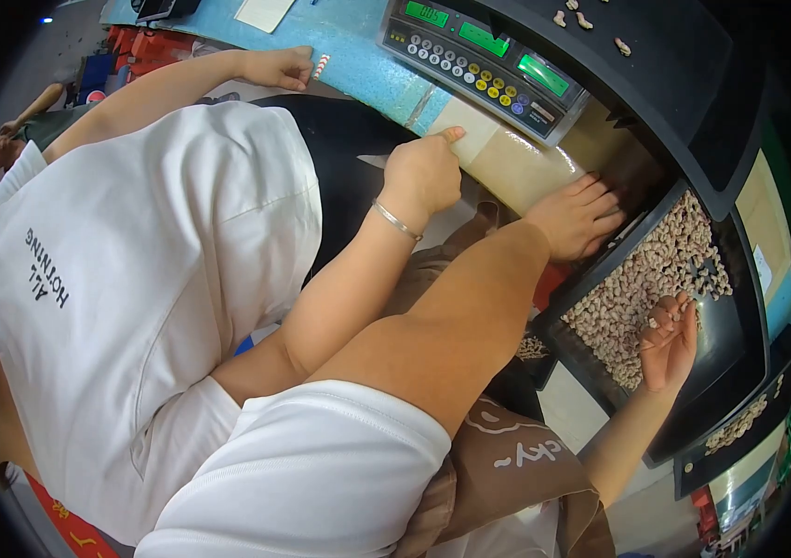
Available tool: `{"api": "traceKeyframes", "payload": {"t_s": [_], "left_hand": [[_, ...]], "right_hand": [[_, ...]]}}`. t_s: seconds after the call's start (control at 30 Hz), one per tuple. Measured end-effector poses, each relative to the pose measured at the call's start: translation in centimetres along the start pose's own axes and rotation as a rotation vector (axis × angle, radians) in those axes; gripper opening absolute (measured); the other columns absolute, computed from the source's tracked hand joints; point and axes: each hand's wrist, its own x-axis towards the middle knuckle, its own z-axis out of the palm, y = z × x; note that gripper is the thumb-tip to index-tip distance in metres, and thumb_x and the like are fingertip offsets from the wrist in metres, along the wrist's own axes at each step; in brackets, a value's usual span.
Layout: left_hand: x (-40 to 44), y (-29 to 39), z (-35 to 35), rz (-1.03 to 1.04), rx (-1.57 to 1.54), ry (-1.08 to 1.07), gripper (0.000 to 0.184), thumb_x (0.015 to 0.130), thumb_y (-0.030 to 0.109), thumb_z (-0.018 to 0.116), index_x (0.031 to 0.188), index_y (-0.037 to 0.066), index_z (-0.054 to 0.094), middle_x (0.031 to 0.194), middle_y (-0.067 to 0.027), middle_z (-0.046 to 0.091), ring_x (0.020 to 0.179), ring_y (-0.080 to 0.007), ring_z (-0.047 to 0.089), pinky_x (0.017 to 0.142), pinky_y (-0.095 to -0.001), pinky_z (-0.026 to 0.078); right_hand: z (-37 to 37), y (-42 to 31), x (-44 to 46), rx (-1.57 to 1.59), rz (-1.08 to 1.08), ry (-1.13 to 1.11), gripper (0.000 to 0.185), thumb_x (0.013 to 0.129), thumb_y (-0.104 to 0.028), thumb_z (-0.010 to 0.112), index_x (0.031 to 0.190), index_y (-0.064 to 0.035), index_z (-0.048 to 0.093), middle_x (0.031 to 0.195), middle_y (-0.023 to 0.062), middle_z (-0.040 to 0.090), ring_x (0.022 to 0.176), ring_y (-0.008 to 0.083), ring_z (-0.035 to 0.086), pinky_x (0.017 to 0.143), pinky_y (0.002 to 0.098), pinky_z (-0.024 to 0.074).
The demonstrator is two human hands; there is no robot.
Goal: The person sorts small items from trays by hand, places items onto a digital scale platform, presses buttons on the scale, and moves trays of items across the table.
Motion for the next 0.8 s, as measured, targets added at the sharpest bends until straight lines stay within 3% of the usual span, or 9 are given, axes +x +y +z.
{"api": "traceKeyframes", "payload": {"t_s": [0.23,0.3,0.33,0.4,0.47,0.53,0.63,0.73,0.8], "left_hand": [[0.1,-0.1,0.2,-0.003,-0.023,0.0,0.041,0.072,0.028,0.061,0.109,0.01,0.055,0.125,-0.0128,0.048,0.119,-0.0274,0.041,0.106,-0.0428,0.026],[0.0,-0.1,0.1,0.008,0.001,0.035,0.042,0.072,0.028,0.061,0.11,0.01,0.055,0.125,-0.0127,0.048,0.119,-0.0272,0.042,0.106,-0.0428,0.026],[0.1,-0.2,0.0,0.007,0.001,0.044,0.042,0.072,0.028,0.061,0.11,0.01,0.055,0.125,-0.0127,0.048,0.119,-0.0272,0.042,0.106,-0.0428,0.026],[0.1,-0.1,0.0,0.008,-0.002,0.026,0.042,0.071,0.028,0.062,0.109,0.01,0.055,0.124,-0.0126,0.048,0.118,-0.027,0.042,0.106,-0.0425,0.026],[-0.1,0.0,-0.3,0.016,-0.013,0.044,0.043,0.07,0.028,0.063,0.108,0.01,0.055,0.124,-0.0123,0.049,0.118,-0.0268,0.042,0.105,-0.0421,0.027],[0.1,-0.2,-0.2,0.02,-0.017,0.064,0.043,0.069,0.028,0.063,0.107,0.01,0.055,0.123,-0.012,0.049,0.117,-0.0265,0.043,0.105,-0.0417,0.028],[0.1,-0.2,0.1,0.024,-0.008,0.11,0.044,0.067,0.027,0.065,0.106,0.01,0.054,0.123,-0.0116,0.049,0.117,-0.0266,0.043,0.104,-0.041,0.029],[0.2,-0.3,-0.3,0.037,-0.011,0.118,0.045,0.066,0.027,0.066,0.106,0.009,0.054,0.123,-0.0115,0.049,0.117,-0.0268,0.044,0.104,-0.0407,0.03],[0.1,-0.3,-0.3,0.036,-0.011,0.116,0.046,0.065,0.027,0.066,0.105,0.009,0.054,0.122,-0.0114,0.05,0.116,-0.0271,0.044,0.104,-0.0407,0.03]], "right_hand": [[3.8,0.7,0.7,-0.229,-0.091,0.5,0.028,0.097,-0.017,0.043,0.12,-0.002,0.049,0.087,0.0048,0.056,0.064,0.0118,0.049,0.049,0.0192,0.0422],[5.5,0.9,1.3,-0.382,-0.283,0.732,0.028,0.097,-0.02,0.045,0.117,-0.0025,0.051,0.074,0.0009,0.052,0.058,0.0088,0.046,0.046,0.0184,0.0395],[6.1,-0.1,1.2,-0.39,-0.287,0.729,0.028,0.097,-0.02,0.045,0.117,-0.0025,0.051,0.074,0.0009,0.052,0.058,0.0088,0.046,0.046,0.0184,0.0395],[7.8,-2.8,0.3,-0.596,-0.344,0.153,0.027,0.096,-0.022,0.047,0.114,-0.0027,0.053,0.067,-0.0022,0.044,0.056,0.005,0.042,0.044,0.0168,0.0336],[11.7,-4.2,1.7,-0.709,-0.442,0.058,0.026,0.096,-0.022,0.047,0.112,-0.002,0.053,0.064,-0.0034,0.036,0.053,0.0029,0.037,0.044,0.0161,0.0268],[14.5,-6.1,3.8,-0.87,-0.451,-0.001,0.028,0.096,-0.021,0.048,0.114,-0.0007,0.054,0.069,-0.0032,0.043,0.054,0.0024,0.035,0.045,0.0161,0.0242],[18.3,-5.3,8.1,-1.457,-0.58,0.146,0.031,0.091,-0.024,0.055,0.109,-0.0004,0.06,0.085,0.0016,0.06,0.058,0.0009,0.037,0.049,0.0163,0.0262],[21.5,-3.0,12.7,-1.928,-0.753,0.041,0.032,0.085,-0.029,0.064,0.102,-0.0023,0.066,0.092,0.0053,0.066,0.073,0.0056,0.054,0.066,0.0175,0.0385],[22.7,-2.4,15.1,-2.075,-0.631,0.064,0.035,0.085,-0.031,0.064,0.106,-0.0031,0.066,0.095,0.0051,0.066,0.092,0.0115,0.058,0.084,0.0219,0.0399]]}}
